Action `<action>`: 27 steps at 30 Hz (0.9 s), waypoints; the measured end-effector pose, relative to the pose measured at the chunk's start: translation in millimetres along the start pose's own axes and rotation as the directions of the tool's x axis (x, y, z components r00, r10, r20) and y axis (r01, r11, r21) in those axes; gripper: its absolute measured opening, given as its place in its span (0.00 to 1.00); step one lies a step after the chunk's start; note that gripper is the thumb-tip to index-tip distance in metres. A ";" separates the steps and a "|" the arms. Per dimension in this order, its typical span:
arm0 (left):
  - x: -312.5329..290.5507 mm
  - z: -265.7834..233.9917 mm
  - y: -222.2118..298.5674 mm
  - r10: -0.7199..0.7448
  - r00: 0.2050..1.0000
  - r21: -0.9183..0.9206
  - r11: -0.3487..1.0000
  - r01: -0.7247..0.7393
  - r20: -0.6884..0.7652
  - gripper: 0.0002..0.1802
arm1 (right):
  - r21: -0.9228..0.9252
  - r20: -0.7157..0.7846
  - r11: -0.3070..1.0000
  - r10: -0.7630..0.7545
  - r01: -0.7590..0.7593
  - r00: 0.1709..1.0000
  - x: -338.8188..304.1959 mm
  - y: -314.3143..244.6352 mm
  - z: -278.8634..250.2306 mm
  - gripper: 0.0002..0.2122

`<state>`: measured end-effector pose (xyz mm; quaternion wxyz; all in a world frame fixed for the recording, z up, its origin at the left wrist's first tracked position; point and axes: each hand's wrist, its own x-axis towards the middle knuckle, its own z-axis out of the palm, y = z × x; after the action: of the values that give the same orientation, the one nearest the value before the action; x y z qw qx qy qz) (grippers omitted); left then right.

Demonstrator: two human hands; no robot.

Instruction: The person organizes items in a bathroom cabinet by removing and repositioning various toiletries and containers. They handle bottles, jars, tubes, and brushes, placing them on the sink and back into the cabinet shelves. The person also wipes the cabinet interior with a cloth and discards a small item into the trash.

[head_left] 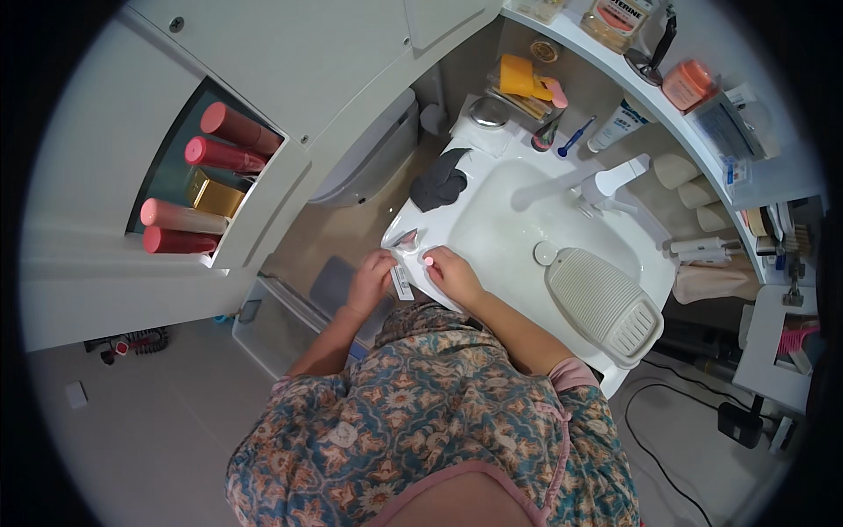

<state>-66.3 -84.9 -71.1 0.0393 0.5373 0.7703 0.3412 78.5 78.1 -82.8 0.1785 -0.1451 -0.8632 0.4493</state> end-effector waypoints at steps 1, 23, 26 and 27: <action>0.9 -3.8 1.2 -0.005 1.000 0.051 0.999 0.004 0.020 0.11 | 0.014 0.001 0.999 0.031 -0.031 1.000 1.3 3.1 -0.2 0.09; 0.5 7.3 -12.6 -0.060 0.997 0.019 0.998 0.061 -0.051 0.20 | 0.026 -0.067 0.999 0.031 -0.029 0.997 8.6 13.8 13.8 0.15; -7.7 7.9 -25.5 -0.126 0.992 0.054 0.990 0.127 -0.027 0.21 | 0.044 -0.184 0.998 0.042 -0.035 0.982 3.2 21.6 14.5 0.19; -12.8 11.0 -28.9 -0.142 0.987 0.071 0.986 0.148 -0.080 0.21 | 0.052 -0.197 0.994 0.108 -0.100 0.974 1.2 15.3 6.5 0.19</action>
<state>-79.4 -96.0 -99.8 0.0144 0.4677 0.8209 0.3274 75.9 82.4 -98.7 0.2436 -0.2307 -0.8226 0.4590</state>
